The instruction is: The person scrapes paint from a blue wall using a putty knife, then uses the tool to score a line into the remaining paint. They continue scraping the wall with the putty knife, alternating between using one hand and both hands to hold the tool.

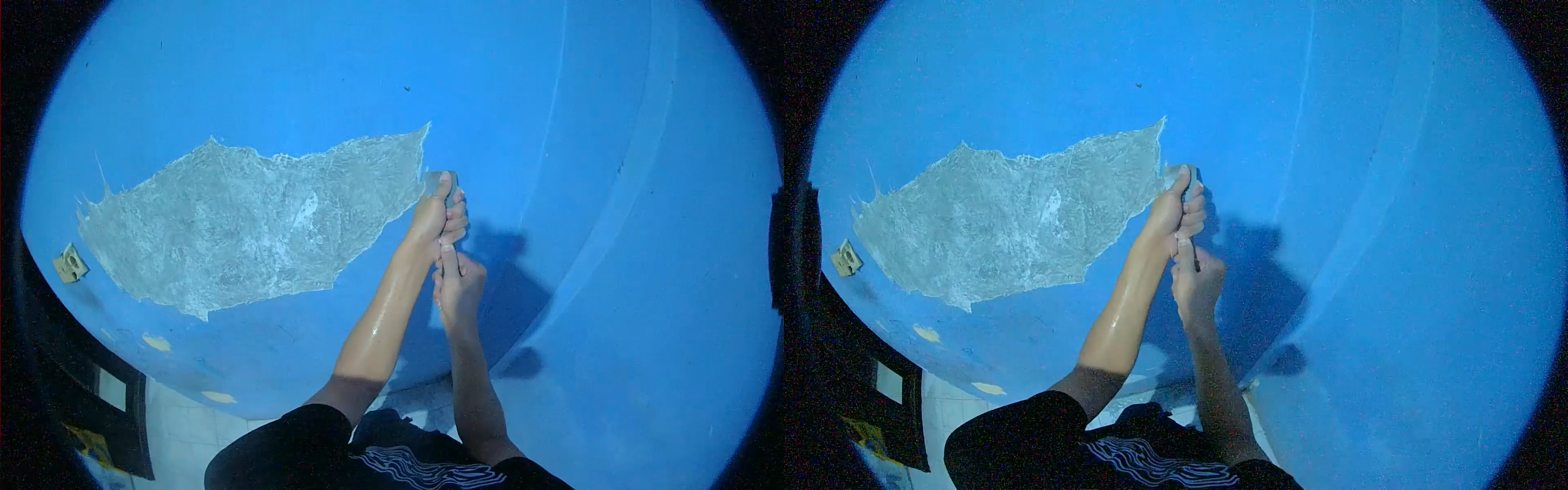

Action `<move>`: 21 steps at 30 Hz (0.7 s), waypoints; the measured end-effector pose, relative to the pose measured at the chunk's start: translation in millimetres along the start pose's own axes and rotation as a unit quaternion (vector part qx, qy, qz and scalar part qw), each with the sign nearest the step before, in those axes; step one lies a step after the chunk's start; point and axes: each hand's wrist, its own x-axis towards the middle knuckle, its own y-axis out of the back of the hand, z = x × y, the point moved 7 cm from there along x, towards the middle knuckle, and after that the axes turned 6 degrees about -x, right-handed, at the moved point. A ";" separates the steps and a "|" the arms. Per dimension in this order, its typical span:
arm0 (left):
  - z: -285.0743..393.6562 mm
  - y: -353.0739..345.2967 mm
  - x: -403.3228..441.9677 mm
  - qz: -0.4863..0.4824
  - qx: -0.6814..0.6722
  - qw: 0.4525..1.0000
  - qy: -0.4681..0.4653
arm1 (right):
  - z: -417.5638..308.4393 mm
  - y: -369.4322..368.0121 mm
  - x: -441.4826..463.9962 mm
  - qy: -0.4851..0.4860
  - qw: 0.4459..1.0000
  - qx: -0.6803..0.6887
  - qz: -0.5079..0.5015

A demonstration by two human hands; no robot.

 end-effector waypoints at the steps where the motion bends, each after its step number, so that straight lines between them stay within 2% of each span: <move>1: 0.1 -0.9 -2.4 -0.004 -0.008 1.000 0.013 | -2.2 -2.5 -2.9 -0.007 1.000 0.004 0.004; 9: 12.2 -2.9 7.2 -0.014 0.022 1.000 0.009 | 0.5 -9.4 0.2 -0.027 0.999 0.026 -0.009; 12: 11.7 -6.7 11.0 -0.018 0.028 0.999 0.004 | -3.1 -8.9 5.6 0.000 0.999 0.030 0.032; 14: 8.5 -2.8 2.7 0.001 0.026 1.000 -0.006 | -0.6 -7.5 0.8 -0.023 0.998 0.052 -0.008; 16: 9.8 -5.4 -1.1 0.005 0.010 1.000 0.027 | -4.8 -16.4 -0.9 -0.022 0.998 0.055 0.007; 19: 14.3 -4.0 8.0 -0.008 0.042 0.999 -0.015 | 4.6 -9.6 5.2 -0.040 0.997 0.061 0.017; 21: 9.6 -4.9 3.7 0.006 0.022 1.000 0.001 | 2.5 -11.3 1.2 -0.060 0.996 0.070 0.006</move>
